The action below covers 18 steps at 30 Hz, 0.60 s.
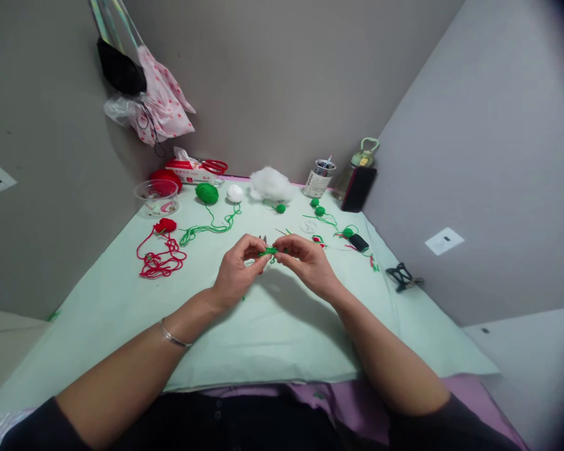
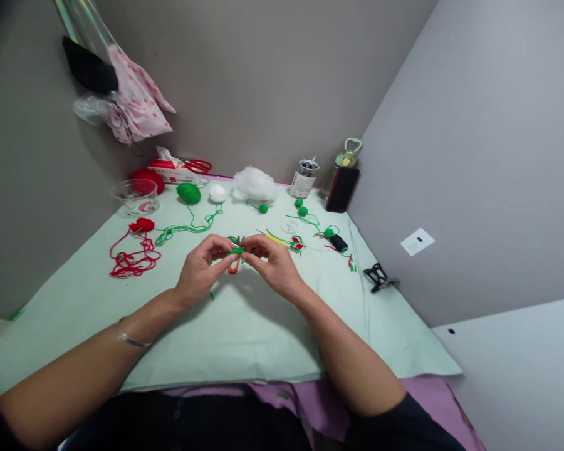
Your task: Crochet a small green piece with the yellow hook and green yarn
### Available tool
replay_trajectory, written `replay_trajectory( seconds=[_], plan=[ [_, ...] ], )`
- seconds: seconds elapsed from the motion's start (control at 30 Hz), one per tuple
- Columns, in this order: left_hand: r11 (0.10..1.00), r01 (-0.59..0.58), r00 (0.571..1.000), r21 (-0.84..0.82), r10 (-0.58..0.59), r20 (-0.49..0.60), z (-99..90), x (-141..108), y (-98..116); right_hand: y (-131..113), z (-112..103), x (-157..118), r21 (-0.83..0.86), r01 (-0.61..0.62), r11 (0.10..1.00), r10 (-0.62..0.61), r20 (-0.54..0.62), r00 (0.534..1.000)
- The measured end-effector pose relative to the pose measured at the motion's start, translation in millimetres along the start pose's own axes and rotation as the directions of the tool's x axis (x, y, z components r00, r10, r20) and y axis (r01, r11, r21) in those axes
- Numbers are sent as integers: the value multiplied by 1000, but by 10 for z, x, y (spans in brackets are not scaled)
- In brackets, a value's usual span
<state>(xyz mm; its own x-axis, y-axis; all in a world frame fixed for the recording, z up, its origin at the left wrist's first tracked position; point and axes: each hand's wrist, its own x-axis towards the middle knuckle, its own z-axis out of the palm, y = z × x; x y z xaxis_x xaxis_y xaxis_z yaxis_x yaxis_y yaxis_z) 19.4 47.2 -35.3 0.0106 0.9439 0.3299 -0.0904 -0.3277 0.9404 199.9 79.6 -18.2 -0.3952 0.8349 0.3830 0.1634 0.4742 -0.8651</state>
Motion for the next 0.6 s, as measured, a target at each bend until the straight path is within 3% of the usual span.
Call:
replay_trajectory(
  seconds=[0.13,0.37,0.6],
  plan=[
    [994,86,996,-65,-85,13,-15,34,-20,-5,2,-15,-59,41,997,-42,-10,999],
    [961,260,957,-90,-244,156,-53,76,-16,-34,24,-45,-236,200,951,-207,-4,978],
    [969,227,970,-96,-216,107,-67,92,6,-12,-58,7,90,-38,995,37,10,999]
  ],
)
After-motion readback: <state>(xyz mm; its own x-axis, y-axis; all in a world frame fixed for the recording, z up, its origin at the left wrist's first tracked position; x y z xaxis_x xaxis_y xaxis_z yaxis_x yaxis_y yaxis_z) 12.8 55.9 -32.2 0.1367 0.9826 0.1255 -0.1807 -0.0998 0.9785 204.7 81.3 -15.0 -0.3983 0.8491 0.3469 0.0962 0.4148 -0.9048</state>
